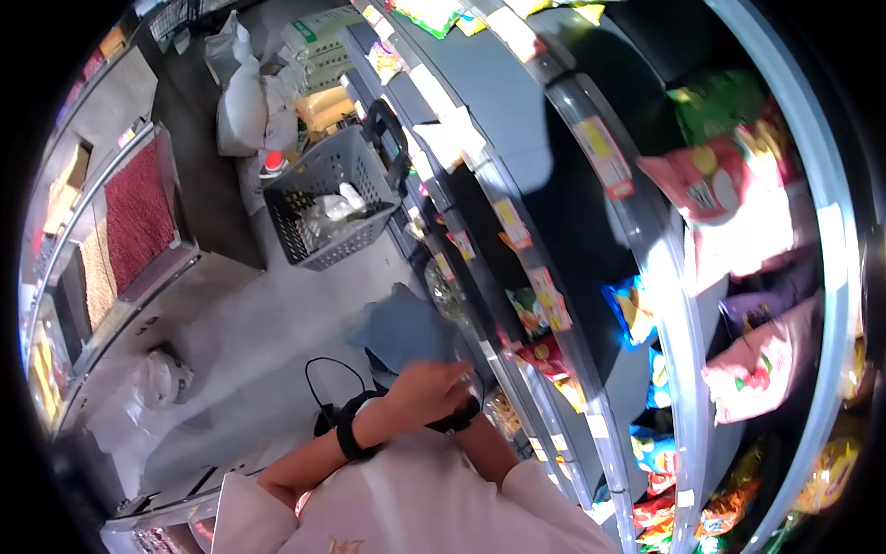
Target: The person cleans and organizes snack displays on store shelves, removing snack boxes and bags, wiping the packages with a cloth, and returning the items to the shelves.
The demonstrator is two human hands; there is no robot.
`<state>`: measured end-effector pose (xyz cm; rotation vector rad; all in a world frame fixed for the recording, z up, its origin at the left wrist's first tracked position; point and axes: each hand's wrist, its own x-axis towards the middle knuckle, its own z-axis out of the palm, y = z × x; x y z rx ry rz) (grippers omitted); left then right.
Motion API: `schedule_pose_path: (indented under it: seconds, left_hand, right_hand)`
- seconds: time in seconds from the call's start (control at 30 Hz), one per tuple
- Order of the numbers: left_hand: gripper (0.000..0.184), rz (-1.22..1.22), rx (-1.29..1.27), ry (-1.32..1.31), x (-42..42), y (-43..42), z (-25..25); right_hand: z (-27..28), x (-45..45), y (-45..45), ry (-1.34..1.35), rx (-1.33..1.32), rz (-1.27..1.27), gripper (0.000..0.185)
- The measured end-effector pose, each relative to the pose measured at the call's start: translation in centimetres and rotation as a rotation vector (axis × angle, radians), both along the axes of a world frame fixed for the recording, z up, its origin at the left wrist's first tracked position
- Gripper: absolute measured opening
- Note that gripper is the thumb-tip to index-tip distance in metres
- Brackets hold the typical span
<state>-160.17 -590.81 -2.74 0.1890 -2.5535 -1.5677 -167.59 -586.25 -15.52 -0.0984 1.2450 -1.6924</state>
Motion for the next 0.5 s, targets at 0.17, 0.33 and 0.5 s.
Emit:
schedule_pose_path:
  seconds: [0.17, 0.33, 0.5]
  left_hand:
    - [0.014, -0.265, 0.312, -0.305, -1.0, -10.5, 0.6]
    - [0.034, -0.071, -0.037, -0.583, 3.7, -20.3, -6.9]
    - [0.071, -0.085, -0.301, -1.264, 15.2, -26.9, -19.3]
  right_hand:
    - [-1.2, -4.6, -8.6, 0.04, -0.046, 0.03, 0.032]
    - [-2.1, -5.6, -11.6, 0.06, 0.005, -0.013, 0.03]
    - [-3.0, -4.2, -13.4, 0.083, 0.069, -0.177, 0.029]
